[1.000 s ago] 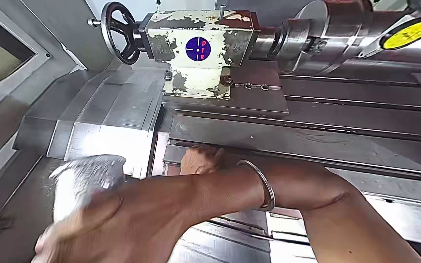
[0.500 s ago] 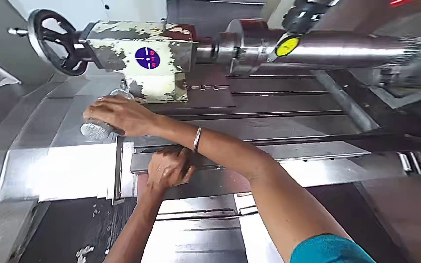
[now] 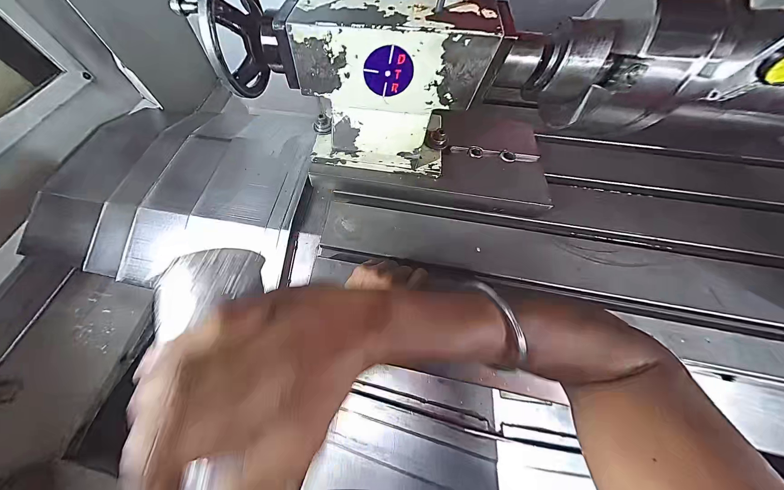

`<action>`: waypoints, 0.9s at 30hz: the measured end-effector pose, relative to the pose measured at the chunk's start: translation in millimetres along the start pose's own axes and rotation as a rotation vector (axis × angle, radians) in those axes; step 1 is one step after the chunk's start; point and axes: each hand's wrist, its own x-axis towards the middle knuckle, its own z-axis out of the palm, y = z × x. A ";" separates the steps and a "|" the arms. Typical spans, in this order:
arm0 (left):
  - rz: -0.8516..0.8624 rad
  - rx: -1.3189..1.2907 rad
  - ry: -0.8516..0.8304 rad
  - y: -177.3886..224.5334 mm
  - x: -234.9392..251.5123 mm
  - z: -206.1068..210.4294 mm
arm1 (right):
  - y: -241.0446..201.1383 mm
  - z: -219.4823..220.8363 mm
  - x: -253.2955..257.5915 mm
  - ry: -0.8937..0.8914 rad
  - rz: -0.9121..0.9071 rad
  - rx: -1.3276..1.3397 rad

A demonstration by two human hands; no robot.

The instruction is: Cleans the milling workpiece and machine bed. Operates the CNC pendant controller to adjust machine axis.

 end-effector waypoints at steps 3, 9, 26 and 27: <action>-0.033 0.073 0.001 3.0 -4.1 -3.2 | 129.6 -21.1 -32.9 -0.096 0.027 -0.348; -0.063 0.079 -0.014 4.7 -4.6 -7.4 | 100.8 -21.9 -35.8 -0.171 0.370 -0.526; -0.117 0.180 -0.103 12.1 4.2 -7.5 | -25.0 -130.4 -118.5 -0.449 1.150 -0.451; -0.125 0.176 -0.098 12.2 3.5 -9.0 | -25.8 -131.6 -118.0 -0.436 1.199 -0.424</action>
